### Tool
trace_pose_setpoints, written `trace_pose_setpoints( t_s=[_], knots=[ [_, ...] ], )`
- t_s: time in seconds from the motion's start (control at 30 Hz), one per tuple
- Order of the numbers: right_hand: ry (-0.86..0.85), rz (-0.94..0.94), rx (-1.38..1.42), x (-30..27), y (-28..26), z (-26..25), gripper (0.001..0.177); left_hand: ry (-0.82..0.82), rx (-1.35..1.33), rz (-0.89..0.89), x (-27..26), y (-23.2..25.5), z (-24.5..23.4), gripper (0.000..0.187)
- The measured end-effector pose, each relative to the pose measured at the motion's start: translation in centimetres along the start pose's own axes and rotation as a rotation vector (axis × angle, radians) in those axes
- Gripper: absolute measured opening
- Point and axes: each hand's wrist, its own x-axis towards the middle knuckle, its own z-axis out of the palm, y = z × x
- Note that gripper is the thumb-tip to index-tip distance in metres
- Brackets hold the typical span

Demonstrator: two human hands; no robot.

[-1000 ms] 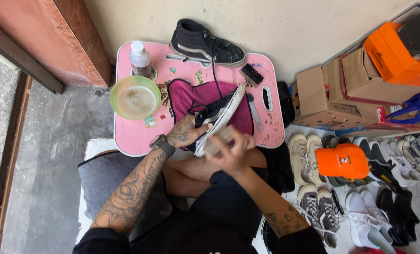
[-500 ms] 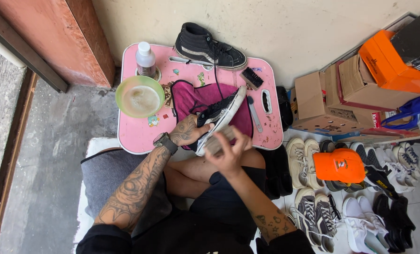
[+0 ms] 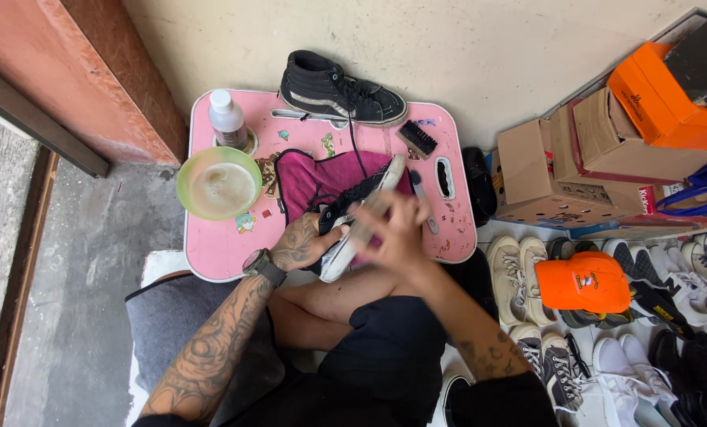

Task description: The person scrubs a black high-top sneaker with a brush and cleaning solution, then wipes it with a cloth. The person repeats the scrubbing and wiping process on the sole and upper parts of the shoe.

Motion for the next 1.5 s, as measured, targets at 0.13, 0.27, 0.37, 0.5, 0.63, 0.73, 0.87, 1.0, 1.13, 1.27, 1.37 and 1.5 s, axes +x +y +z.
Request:
trace_pose_setpoints(
  t_s=[0.13,0.27,0.37,0.5,0.63,0.73,0.87,1.0,1.13,1.27,1.37,1.5],
  knots=[
    [0.023,0.22,0.112,4.5,10.9,0.0,0.061,-0.003,-0.026,0.038,-0.3,1.6,-1.1,0.038],
    [-0.064,0.23,0.237,5.3,10.9,-0.7,0.058,0.01,-0.037,0.014,-0.2,2.5,-1.5,0.041],
    [-0.141,0.157,0.339,5.5,9.1,-1.3,0.061,0.051,-0.077,0.027,0.3,1.5,-1.1,0.042],
    [-0.13,0.263,0.295,4.7,15.9,2.1,0.057,0.044,-0.088,0.082,-0.5,2.5,-1.2,0.044],
    [-0.11,0.209,0.301,5.8,11.0,-0.8,0.056,0.06,-0.098,0.098,-1.0,3.1,-1.0,0.045],
    [-0.201,0.118,0.521,6.2,9.0,-1.6,0.059,0.041,-0.101,0.122,-0.5,2.3,-0.8,0.047],
    [-0.115,0.217,0.36,6.1,13.2,0.6,0.054,0.051,-0.078,0.131,-0.5,2.7,-0.7,0.047],
    [-0.247,0.086,0.59,7.6,5.3,-3.8,0.057,0.081,-0.061,0.133,-0.9,3.5,-0.8,0.047],
    [-0.036,0.211,0.352,5.7,13.5,0.2,0.054,0.071,-0.072,0.128,-1.6,3.5,-0.6,0.046],
    [-0.087,0.273,0.394,4.9,9.5,-1.1,0.061,0.081,-0.097,0.124,-1.2,3.5,-1.2,0.044],
    [-0.116,0.273,0.374,4.8,10.4,-1.5,0.06,0.083,-0.099,0.128,-0.8,3.6,-1.2,0.045],
    [-0.09,0.406,0.15,6.0,13.4,-0.7,0.062,0.057,-0.09,0.11,-1.1,3.4,-0.9,0.045]
  ],
)
